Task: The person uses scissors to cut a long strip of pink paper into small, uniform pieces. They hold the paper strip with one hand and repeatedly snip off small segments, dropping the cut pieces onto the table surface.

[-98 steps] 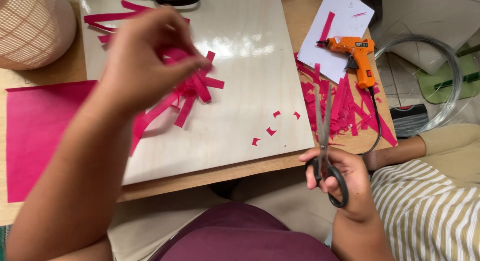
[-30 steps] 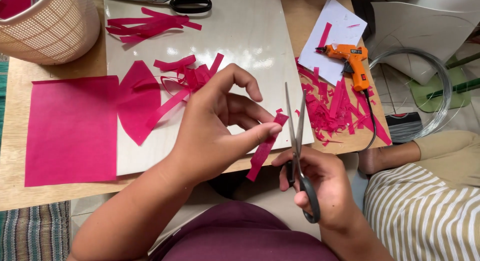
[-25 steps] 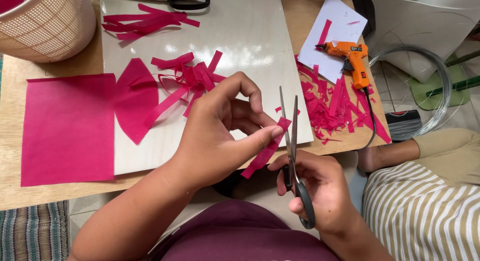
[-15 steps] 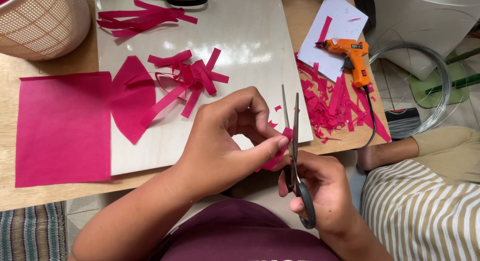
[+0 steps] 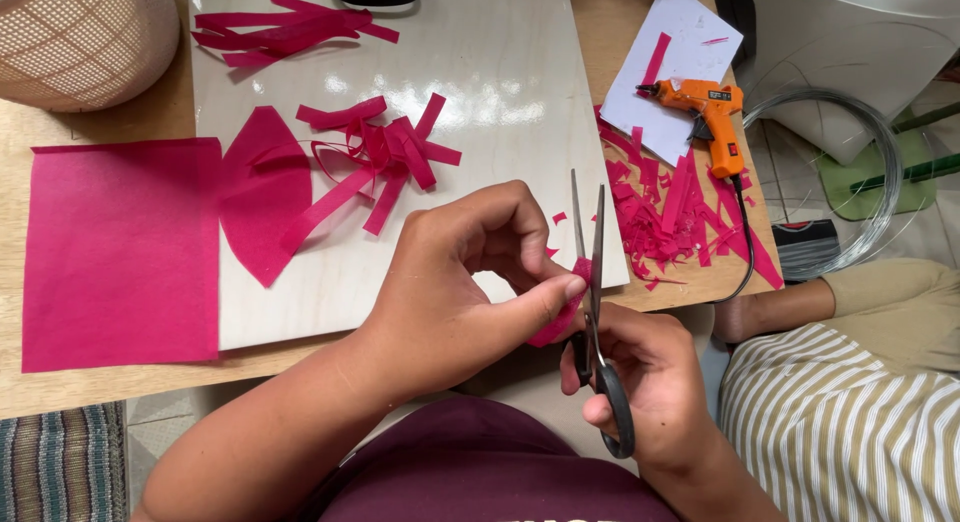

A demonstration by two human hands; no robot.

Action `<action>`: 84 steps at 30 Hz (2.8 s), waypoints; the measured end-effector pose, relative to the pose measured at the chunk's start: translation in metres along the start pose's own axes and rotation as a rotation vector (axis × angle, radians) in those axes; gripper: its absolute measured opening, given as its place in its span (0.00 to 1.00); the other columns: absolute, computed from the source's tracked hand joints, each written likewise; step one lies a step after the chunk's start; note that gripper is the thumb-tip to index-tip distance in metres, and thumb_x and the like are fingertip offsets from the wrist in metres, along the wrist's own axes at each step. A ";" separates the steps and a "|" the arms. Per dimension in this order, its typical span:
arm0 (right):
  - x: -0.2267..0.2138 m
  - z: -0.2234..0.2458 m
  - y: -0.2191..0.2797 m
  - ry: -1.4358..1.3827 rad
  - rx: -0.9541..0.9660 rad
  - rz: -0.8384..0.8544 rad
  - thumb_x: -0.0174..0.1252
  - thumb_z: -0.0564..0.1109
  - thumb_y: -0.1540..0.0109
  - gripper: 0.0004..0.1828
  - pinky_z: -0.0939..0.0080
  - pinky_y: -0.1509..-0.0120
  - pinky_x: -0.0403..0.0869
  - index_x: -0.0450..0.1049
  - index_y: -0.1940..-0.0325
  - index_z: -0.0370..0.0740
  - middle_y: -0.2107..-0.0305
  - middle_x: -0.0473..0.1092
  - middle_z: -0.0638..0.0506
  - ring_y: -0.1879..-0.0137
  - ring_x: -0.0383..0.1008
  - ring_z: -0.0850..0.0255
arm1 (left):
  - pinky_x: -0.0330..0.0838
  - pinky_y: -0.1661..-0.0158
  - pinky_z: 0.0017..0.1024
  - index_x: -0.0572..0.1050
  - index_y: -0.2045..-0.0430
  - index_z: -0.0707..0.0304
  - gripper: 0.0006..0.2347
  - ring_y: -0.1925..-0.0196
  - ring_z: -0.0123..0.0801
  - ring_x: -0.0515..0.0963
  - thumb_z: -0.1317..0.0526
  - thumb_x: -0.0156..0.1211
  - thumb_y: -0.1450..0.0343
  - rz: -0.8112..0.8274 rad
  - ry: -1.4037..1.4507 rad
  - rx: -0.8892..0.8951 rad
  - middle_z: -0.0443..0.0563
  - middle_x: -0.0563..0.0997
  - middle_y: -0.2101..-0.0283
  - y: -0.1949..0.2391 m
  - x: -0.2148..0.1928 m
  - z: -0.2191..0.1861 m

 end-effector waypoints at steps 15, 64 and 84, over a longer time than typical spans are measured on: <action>-0.001 -0.003 0.001 -0.013 -0.002 -0.014 0.65 0.76 0.47 0.39 0.70 0.73 0.63 0.77 0.58 0.38 0.83 0.70 0.53 0.76 0.66 0.70 | 0.81 0.66 0.17 0.66 0.78 0.59 0.13 0.69 0.22 0.85 0.70 0.69 0.34 0.013 0.022 0.005 0.42 0.72 0.75 -0.002 -0.001 0.001; -0.012 -0.028 0.003 -0.083 0.102 0.023 0.70 0.65 0.48 0.31 0.71 0.77 0.63 0.79 0.61 0.33 0.84 0.67 0.54 0.80 0.65 0.68 | 0.82 0.62 0.19 0.68 0.70 0.61 0.13 0.67 0.26 0.83 0.75 0.68 0.38 0.155 -0.144 0.131 0.46 0.78 0.69 -0.037 -0.002 -0.013; -0.063 -0.068 -0.001 0.074 0.127 -0.173 0.62 0.58 0.40 0.25 0.70 0.66 0.71 0.78 0.51 0.33 0.80 0.73 0.49 0.72 0.74 0.66 | 0.72 0.68 0.44 0.81 0.58 0.65 0.11 0.65 0.52 0.80 0.55 0.72 0.19 -0.379 -1.450 0.122 0.57 0.82 0.63 -0.121 -0.269 0.114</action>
Point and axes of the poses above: each hand's wrist, its own y-axis away from the middle knuckle, its own x-axis out of the palm, z = x × y, the point moved 10 cm from there along -y, towards the middle knuckle
